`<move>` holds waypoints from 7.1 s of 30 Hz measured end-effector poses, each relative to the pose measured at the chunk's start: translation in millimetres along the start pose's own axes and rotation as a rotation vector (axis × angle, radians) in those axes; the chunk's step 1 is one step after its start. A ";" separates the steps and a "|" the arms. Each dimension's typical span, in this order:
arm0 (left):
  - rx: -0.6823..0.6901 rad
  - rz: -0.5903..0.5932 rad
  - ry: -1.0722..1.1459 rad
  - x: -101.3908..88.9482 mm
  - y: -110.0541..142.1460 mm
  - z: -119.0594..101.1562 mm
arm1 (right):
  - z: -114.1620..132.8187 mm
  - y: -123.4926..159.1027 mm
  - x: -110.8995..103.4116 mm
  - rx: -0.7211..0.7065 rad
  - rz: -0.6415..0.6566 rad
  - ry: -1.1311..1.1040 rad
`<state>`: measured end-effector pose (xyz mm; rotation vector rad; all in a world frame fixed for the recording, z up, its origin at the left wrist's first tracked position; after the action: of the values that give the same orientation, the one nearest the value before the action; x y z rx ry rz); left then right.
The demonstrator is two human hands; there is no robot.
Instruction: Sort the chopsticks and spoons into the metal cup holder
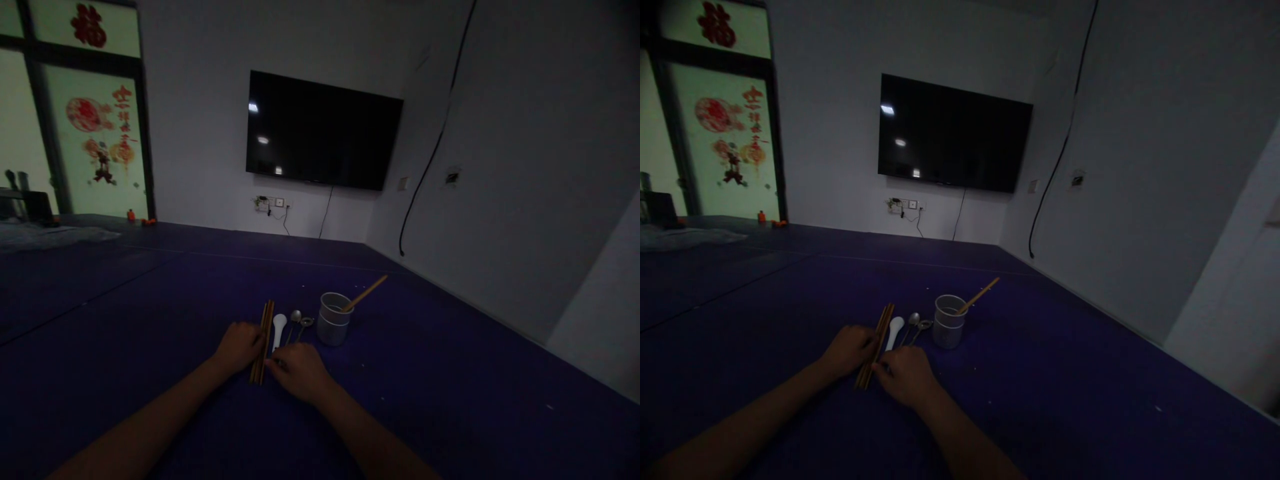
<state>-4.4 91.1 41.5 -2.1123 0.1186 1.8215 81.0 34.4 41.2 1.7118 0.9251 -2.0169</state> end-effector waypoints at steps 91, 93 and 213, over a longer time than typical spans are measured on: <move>0.009 -0.004 -0.005 -0.2 0.5 0.0 | 5.4 -0.2 -1.3 -0.008 0.035 0.002; 0.011 -0.001 0.000 -0.1 0.6 -0.2 | 5.6 -0.1 -1.4 -0.011 0.034 -0.004; -0.299 0.035 -0.153 -6.6 6.9 15.0 | 3.9 0.1 0.0 0.038 0.066 -0.001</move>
<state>-21.6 88.3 44.8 -2.1614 -0.1664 2.1263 78.1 31.8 41.4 1.7381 0.8238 -2.0047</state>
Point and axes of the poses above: each hand's wrist, its own y-axis away from the middle knuckle, its own x-axis out of the palm, z = x × y, the point moved 8 cm from there along -y, towards the middle knuckle, and after that the axes turned 12 degrees about -x, right-handed, at the moved point
